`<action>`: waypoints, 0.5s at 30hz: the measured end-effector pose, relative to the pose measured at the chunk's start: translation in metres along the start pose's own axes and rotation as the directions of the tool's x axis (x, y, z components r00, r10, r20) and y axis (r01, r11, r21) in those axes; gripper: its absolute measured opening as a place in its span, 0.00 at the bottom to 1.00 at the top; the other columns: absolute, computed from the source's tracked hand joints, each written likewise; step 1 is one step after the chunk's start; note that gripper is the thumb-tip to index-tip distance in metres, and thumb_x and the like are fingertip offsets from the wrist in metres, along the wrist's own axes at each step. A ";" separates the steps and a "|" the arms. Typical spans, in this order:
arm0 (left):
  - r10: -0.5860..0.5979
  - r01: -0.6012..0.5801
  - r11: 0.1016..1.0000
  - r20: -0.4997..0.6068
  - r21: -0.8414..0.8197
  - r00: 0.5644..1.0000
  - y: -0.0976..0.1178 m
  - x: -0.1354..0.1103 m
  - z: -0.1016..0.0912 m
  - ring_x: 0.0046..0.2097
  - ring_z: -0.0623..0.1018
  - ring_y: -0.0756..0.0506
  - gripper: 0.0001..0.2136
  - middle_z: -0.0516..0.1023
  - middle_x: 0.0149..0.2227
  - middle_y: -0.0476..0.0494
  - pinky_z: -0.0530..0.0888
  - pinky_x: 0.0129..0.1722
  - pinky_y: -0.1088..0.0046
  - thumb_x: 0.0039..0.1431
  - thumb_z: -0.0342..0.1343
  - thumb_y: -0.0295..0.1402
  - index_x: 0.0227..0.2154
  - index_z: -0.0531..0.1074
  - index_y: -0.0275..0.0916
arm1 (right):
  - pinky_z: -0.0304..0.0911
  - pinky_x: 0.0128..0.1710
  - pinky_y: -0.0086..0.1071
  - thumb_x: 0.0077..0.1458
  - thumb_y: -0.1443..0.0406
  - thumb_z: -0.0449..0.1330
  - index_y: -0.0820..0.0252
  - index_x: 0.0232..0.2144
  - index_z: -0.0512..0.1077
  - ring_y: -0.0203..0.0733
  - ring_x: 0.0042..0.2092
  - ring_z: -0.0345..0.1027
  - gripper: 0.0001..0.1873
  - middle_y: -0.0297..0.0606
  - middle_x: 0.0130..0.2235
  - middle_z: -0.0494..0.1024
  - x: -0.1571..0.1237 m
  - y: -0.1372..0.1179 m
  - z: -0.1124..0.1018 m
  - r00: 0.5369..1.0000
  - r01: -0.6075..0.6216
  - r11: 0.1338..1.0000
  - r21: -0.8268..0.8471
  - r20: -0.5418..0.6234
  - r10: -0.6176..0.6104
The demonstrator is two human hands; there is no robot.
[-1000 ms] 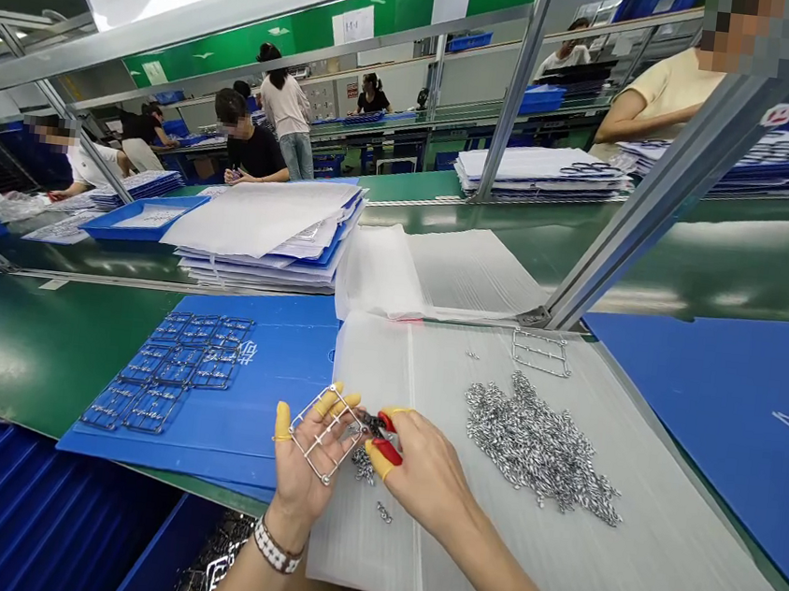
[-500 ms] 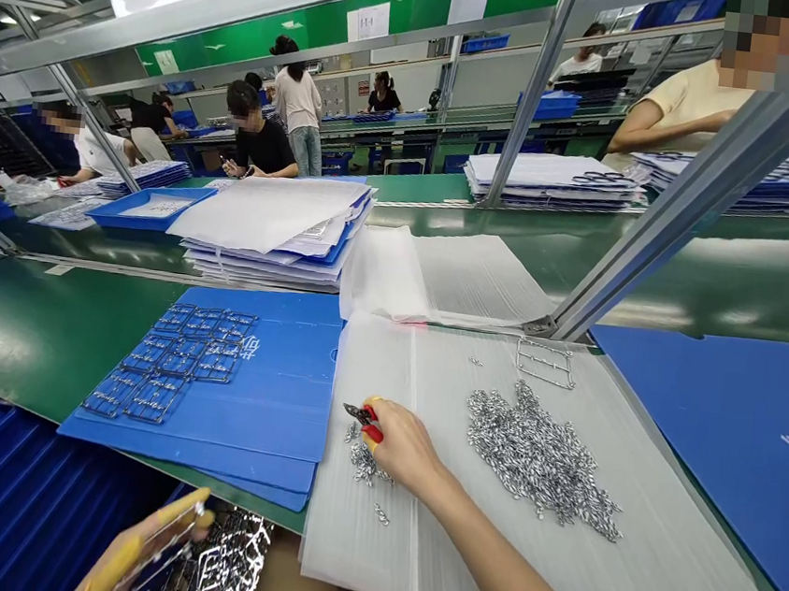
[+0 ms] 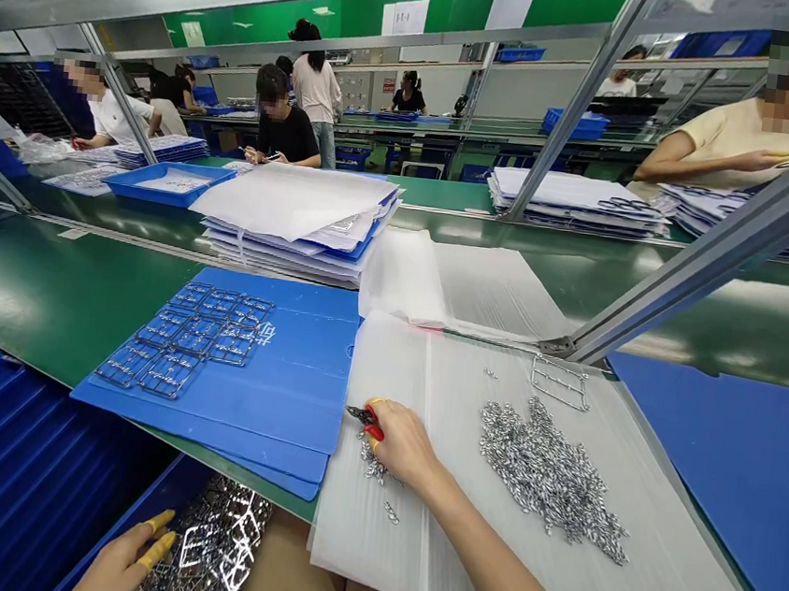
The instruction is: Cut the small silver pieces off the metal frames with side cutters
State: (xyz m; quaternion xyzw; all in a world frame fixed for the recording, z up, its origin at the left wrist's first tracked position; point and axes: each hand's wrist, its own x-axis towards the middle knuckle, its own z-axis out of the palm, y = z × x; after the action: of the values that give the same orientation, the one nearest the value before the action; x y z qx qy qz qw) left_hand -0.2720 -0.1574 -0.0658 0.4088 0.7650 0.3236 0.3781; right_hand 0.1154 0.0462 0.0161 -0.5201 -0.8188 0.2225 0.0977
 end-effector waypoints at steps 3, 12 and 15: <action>0.047 -0.053 0.993 0.060 0.105 0.997 0.050 -0.010 0.003 0.47 0.75 0.31 0.09 0.81 0.38 0.55 0.69 0.50 0.51 0.42 0.61 0.44 0.30 0.78 0.56 | 0.55 0.35 0.29 0.48 0.73 0.52 0.59 0.37 0.67 0.38 0.38 0.67 0.13 0.36 0.37 0.74 -0.001 0.002 -0.005 1.000 -0.003 0.999 0.032 -0.018 0.003; 0.389 -0.307 0.908 0.304 -0.284 0.870 0.214 0.008 0.107 0.22 0.71 0.51 0.13 0.80 0.33 0.42 0.69 0.25 0.74 0.55 0.54 0.42 0.37 0.77 0.39 | 0.63 0.35 0.30 0.52 0.68 0.53 0.56 0.51 0.59 0.35 0.34 0.68 0.22 0.34 0.36 0.73 -0.026 -0.009 -0.032 0.993 0.118 0.862 0.494 -0.038 -0.115; 0.378 -0.189 0.903 0.505 -0.385 0.776 0.243 0.016 0.153 0.15 0.62 0.55 0.16 0.76 0.21 0.45 0.57 0.17 0.79 0.56 0.53 0.45 0.28 0.76 0.35 | 0.63 0.35 0.31 0.51 0.69 0.53 0.57 0.53 0.59 0.37 0.34 0.67 0.25 0.34 0.34 0.72 -0.036 -0.013 -0.042 0.979 0.201 0.880 0.430 -0.052 -0.198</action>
State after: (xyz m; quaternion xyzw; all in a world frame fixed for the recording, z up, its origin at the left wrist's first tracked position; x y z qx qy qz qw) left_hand -0.0571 -0.0040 0.0472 0.5329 0.4844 0.3576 0.5946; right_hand 0.1372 0.0200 0.0616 -0.3991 -0.7976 0.3858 0.2359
